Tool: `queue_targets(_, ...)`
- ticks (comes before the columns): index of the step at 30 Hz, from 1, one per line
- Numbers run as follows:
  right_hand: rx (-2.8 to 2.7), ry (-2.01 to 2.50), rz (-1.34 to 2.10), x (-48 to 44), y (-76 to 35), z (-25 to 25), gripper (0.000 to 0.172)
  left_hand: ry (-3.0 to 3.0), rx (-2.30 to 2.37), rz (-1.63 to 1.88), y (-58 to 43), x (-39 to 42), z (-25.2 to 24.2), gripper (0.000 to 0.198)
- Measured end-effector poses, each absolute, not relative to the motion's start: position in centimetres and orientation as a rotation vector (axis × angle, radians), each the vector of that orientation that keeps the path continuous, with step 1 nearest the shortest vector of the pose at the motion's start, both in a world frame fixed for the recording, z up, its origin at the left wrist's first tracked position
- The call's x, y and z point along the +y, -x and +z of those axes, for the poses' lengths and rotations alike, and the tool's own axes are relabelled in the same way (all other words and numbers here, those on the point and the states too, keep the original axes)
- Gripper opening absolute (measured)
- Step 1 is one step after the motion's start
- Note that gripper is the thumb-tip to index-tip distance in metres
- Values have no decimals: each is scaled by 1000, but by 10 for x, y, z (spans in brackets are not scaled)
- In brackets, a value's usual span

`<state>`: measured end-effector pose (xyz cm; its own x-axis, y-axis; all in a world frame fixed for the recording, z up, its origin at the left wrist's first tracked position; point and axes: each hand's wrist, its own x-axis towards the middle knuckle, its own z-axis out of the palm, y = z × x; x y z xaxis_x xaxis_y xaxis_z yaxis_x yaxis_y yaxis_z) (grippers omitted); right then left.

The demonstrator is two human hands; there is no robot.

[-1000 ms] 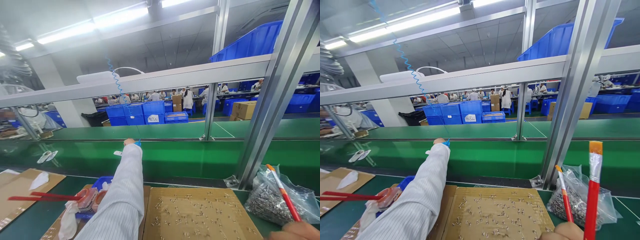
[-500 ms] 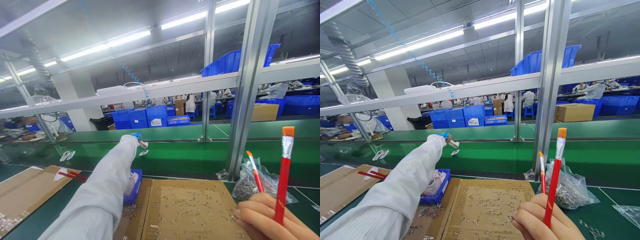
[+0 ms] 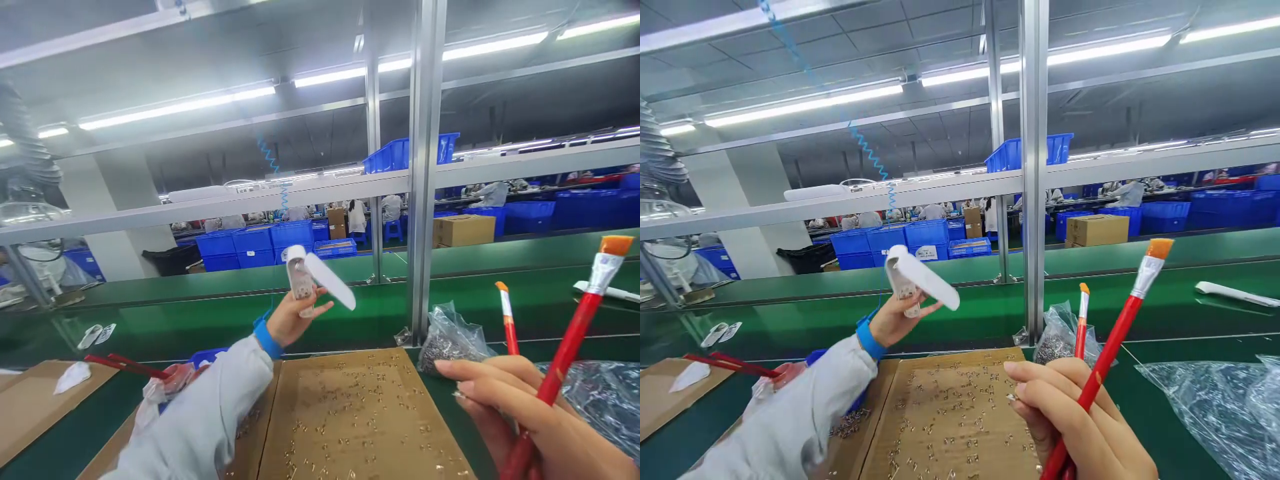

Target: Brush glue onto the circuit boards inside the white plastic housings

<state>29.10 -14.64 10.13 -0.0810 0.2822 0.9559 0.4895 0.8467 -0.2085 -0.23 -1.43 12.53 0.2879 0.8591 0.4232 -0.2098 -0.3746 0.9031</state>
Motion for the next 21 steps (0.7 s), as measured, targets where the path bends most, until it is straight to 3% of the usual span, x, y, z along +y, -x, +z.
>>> queue_targets(5, -1694, 567, -285, -156, -291, 108, 18, -1328, 244, 1291, -21, -83, 117, 21)
queue_targets(9, -1701, 571, -279, -160, -291, 111, 18, -1182, 406, 1031, -1, -129, 119, 9)
queue_targets(15, -1736, 593, -171, -159, -288, 108, 18, -1009, 1000, 990, 27, -143, 114, 32)
queue_targets(21, -1745, 581, -137, -151, -279, 103, 19, -974, 1055, 1078, 35, -129, 95, 49)
